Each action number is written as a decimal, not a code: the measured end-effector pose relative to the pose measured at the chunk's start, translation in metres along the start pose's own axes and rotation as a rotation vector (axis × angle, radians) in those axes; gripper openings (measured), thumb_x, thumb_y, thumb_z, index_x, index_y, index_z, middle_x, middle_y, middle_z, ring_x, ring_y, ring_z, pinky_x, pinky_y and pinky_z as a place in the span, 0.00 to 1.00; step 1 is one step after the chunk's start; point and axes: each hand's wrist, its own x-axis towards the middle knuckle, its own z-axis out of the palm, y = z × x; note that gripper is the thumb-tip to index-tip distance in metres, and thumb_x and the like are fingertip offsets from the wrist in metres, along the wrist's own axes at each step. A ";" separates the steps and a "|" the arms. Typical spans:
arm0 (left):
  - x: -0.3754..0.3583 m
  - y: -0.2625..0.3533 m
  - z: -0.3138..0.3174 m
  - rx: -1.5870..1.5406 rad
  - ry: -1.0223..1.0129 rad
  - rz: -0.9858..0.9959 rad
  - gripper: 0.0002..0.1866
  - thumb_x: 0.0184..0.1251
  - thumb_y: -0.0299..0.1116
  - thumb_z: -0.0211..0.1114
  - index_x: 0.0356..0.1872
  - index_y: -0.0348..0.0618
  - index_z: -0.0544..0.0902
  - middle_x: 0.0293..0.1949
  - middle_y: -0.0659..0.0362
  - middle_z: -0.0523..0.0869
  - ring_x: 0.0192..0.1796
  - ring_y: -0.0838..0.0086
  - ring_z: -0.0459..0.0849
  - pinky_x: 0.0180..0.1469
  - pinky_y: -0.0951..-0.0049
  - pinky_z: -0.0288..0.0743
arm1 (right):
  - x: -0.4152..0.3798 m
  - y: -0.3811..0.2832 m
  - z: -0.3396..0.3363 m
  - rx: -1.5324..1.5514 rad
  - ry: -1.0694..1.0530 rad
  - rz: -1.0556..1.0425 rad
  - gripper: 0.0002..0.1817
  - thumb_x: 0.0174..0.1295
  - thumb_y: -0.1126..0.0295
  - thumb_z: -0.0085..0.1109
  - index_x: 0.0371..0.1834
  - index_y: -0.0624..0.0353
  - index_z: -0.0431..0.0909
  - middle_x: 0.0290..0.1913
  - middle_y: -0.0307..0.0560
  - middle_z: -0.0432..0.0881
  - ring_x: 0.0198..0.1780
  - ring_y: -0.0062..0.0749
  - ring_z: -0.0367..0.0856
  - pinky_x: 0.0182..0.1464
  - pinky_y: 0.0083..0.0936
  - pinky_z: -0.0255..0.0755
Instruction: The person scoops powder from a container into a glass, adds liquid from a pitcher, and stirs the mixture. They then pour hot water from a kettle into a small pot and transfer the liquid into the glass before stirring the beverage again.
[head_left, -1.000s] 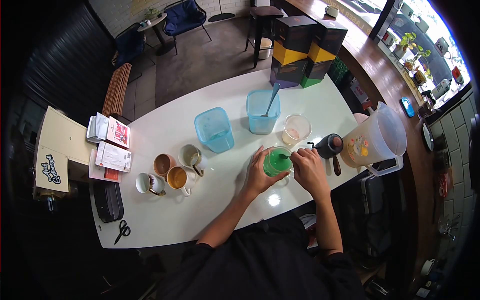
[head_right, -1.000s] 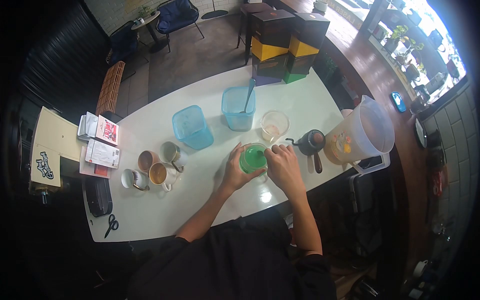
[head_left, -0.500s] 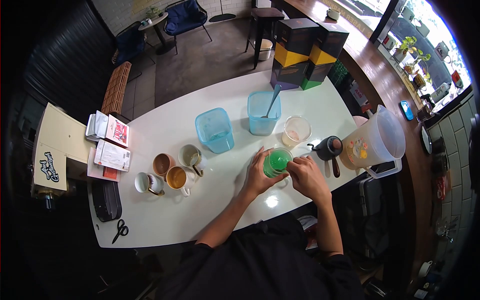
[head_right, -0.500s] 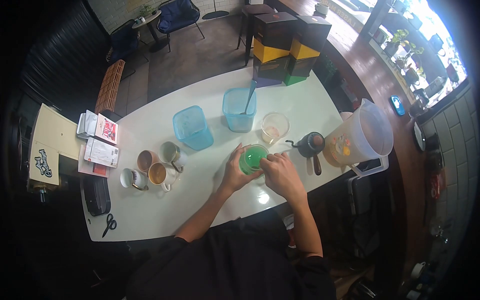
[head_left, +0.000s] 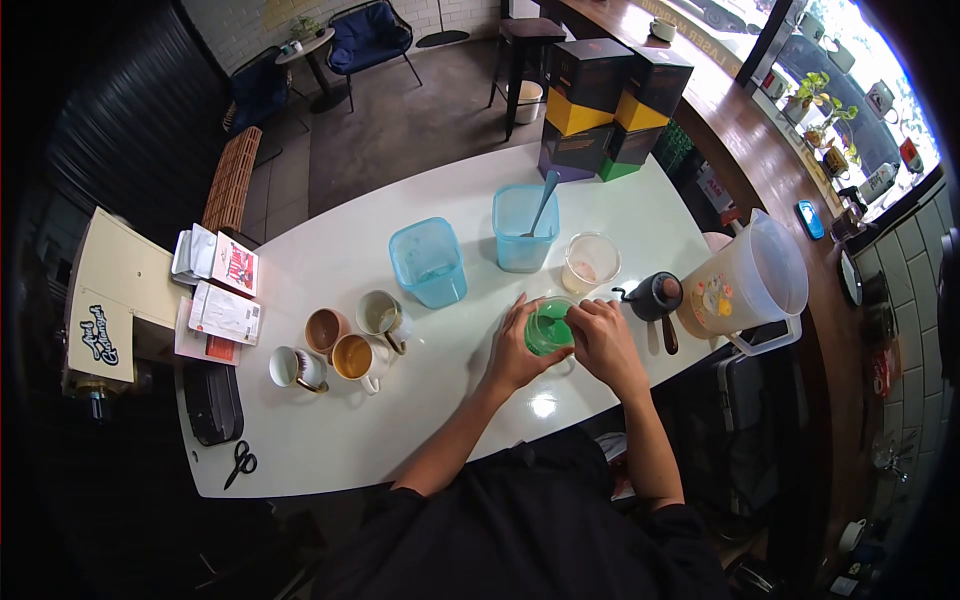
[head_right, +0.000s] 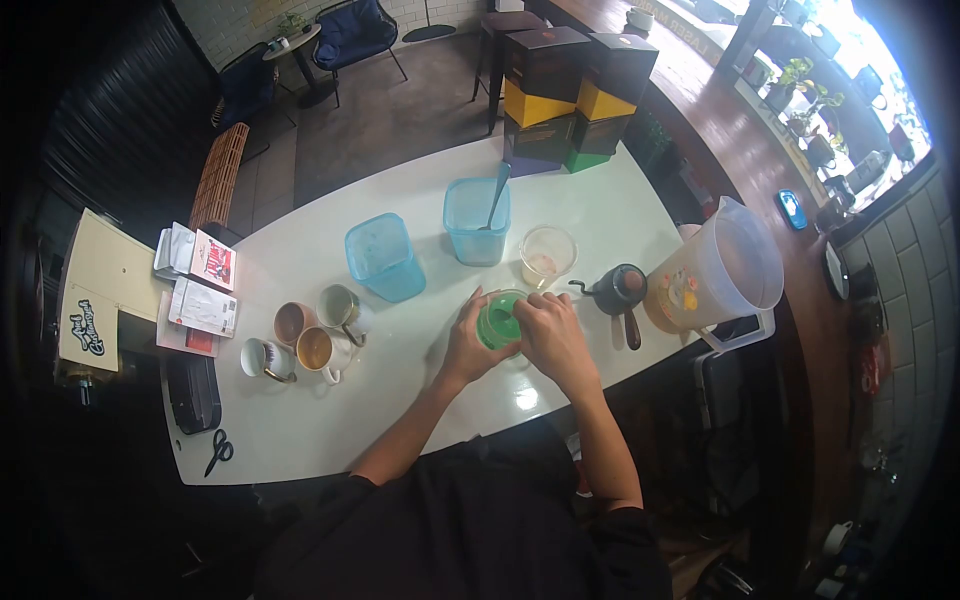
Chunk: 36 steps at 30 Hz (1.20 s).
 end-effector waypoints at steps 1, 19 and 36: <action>0.000 -0.001 0.000 0.005 -0.005 0.010 0.45 0.43 0.49 0.85 0.62 0.40 0.74 0.63 0.48 0.80 0.73 0.44 0.69 0.73 0.49 0.64 | 0.001 0.000 0.002 0.045 -0.017 -0.015 0.04 0.54 0.77 0.62 0.32 0.60 0.79 0.28 0.48 0.78 0.36 0.45 0.78 0.43 0.39 0.66; 0.000 0.003 -0.001 0.007 0.018 0.019 0.45 0.45 0.55 0.83 0.61 0.38 0.75 0.62 0.47 0.81 0.72 0.43 0.70 0.73 0.48 0.64 | -0.006 0.009 -0.007 0.002 0.070 0.015 0.06 0.52 0.79 0.61 0.33 0.61 0.77 0.30 0.49 0.79 0.36 0.45 0.80 0.44 0.38 0.67; 0.001 0.007 -0.003 -0.015 0.026 0.008 0.43 0.42 0.46 0.85 0.61 0.40 0.75 0.59 0.47 0.82 0.69 0.44 0.74 0.72 0.49 0.66 | -0.002 0.007 0.006 0.092 0.131 0.086 0.04 0.57 0.79 0.61 0.36 0.64 0.80 0.32 0.51 0.79 0.36 0.47 0.78 0.44 0.38 0.66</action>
